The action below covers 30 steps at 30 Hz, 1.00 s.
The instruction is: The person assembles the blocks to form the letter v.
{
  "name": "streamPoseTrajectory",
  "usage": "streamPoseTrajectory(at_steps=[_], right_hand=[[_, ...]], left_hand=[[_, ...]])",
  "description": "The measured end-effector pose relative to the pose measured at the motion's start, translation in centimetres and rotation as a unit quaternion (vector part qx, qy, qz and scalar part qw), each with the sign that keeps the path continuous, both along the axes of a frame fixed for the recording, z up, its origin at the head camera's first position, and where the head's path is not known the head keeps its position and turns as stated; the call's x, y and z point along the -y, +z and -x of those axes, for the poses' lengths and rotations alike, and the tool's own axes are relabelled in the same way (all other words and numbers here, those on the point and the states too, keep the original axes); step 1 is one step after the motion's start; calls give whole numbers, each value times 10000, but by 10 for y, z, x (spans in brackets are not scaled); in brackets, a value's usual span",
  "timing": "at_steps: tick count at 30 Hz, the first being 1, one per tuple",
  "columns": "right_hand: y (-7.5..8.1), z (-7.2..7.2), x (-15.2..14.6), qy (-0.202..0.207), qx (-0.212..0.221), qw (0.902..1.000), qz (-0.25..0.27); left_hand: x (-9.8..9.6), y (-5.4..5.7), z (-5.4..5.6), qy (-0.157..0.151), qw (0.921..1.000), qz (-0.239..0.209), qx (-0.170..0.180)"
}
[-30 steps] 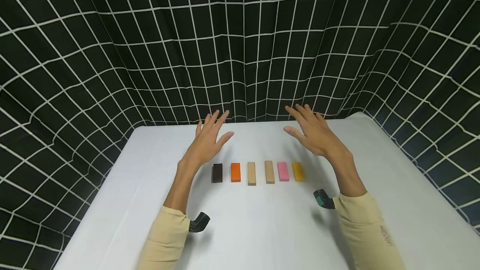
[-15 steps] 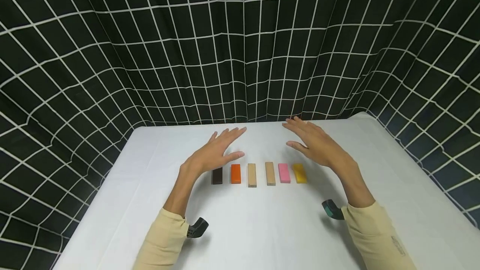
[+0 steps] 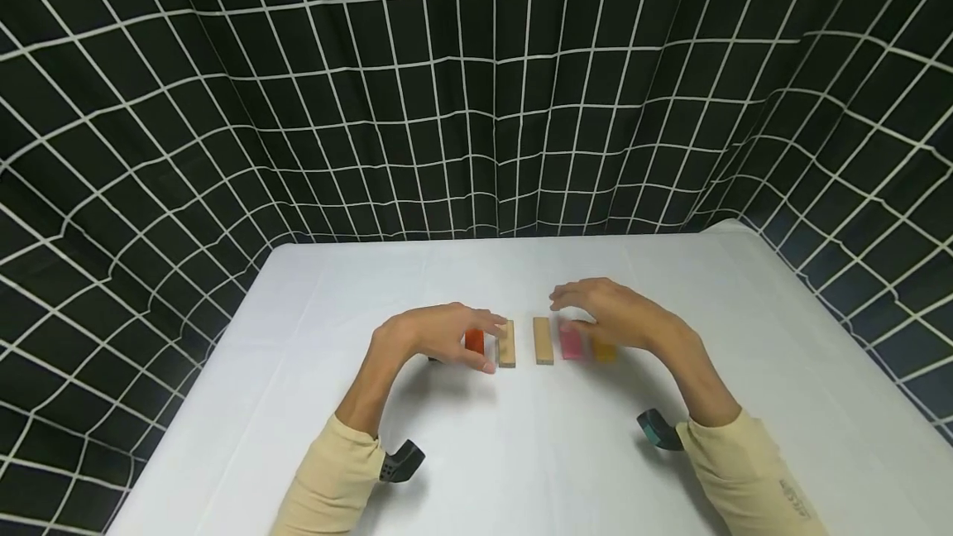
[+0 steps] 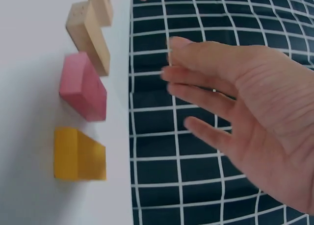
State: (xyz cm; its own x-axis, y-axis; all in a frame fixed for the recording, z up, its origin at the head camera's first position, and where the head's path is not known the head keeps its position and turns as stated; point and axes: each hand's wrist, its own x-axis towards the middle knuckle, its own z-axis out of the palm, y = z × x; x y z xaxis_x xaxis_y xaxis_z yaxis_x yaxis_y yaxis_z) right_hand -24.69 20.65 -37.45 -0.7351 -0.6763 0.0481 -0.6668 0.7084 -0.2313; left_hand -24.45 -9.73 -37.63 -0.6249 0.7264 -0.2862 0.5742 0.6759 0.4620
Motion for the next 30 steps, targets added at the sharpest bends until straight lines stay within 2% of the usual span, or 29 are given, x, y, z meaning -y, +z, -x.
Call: streamPoseTrajectory(at_steps=[4,7,10,13,17,30], right_hand=[[-5,-2,8,567,587,9966,-101],[-9,-3,13,884,936,9914,-236],[-11,-4,15,833,1192,9886,-395],[-13,-5,15,684,1432,9860,-516],[-13,-6,14,681,1555,9835,-618],[-12,-14,19,726,1438,9852,-584]], left_hand=[[-7,-1,-3,-301,9989,361,-15],[-12,-4,-3,-316,9969,718,-104],[-16,-8,-3,-239,9943,1021,-210],[-19,-12,-3,-294,9925,1148,-294],[-22,-15,-4,-424,9904,1247,-427],[-31,-17,-8,-305,9903,1272,-471]])
